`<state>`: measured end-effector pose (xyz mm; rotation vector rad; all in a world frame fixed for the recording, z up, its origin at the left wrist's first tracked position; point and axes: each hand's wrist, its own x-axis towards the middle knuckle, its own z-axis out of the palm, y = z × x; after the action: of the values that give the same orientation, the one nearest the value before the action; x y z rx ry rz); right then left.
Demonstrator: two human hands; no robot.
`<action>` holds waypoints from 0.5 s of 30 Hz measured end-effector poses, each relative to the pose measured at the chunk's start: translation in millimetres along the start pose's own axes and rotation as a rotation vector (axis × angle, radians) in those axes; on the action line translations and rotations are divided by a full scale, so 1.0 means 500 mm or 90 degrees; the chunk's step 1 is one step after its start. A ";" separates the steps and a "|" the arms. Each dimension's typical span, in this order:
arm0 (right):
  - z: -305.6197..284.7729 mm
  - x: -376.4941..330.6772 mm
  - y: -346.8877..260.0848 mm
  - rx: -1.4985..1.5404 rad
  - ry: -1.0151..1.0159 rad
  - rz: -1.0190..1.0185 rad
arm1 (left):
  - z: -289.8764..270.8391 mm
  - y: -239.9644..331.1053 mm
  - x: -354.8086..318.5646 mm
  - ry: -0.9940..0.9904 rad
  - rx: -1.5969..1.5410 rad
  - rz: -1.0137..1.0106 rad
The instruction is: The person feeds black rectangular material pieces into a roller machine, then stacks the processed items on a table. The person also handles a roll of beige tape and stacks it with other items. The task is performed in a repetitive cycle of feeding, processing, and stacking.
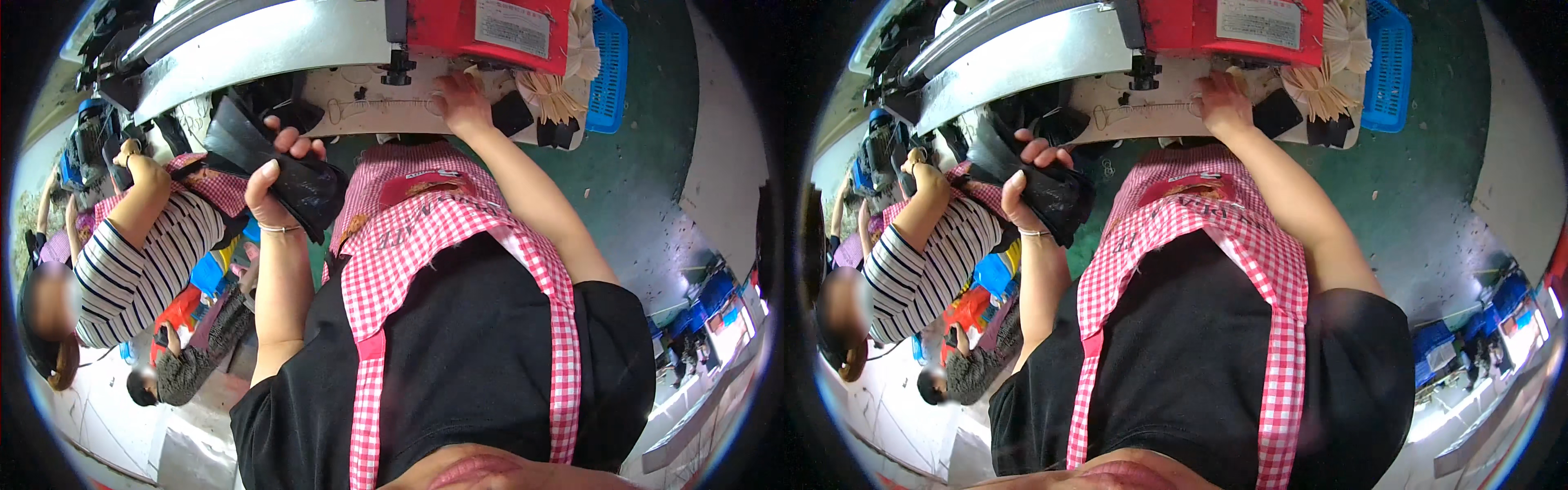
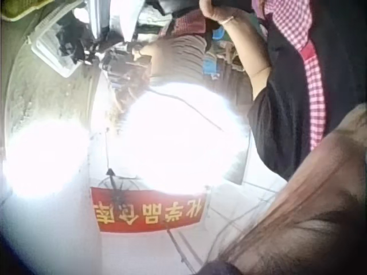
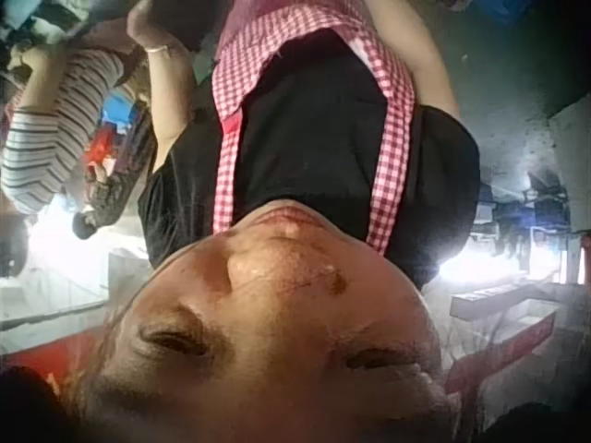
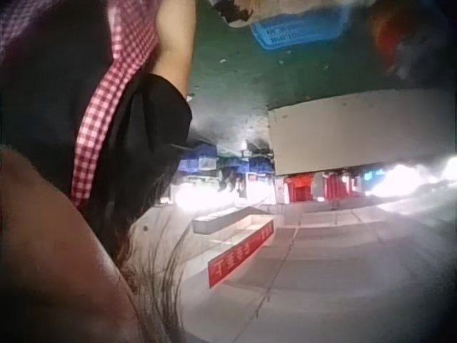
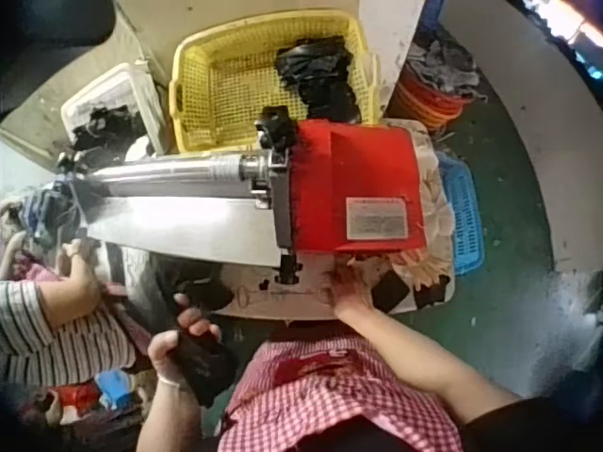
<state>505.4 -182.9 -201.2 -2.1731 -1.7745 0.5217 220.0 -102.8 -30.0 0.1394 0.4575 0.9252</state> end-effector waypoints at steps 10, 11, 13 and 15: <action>-0.080 -0.022 -0.159 0.185 -0.086 -0.004 | -0.046 -0.066 0.029 0.098 0.525 -0.143; -0.097 -0.036 -0.183 0.233 0.009 -0.074 | -0.043 -0.077 0.032 0.074 0.527 -0.146; -0.134 -0.048 -0.226 0.280 0.129 -0.076 | -0.039 -0.086 0.036 0.032 0.536 -0.146; -0.186 -0.061 -0.265 0.326 0.172 -0.037 | -0.023 -0.082 0.036 0.014 0.477 -0.190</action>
<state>425.7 -185.7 -57.2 -1.7388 -1.3730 0.5637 254.7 -114.0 -58.8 0.7216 0.8064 0.4270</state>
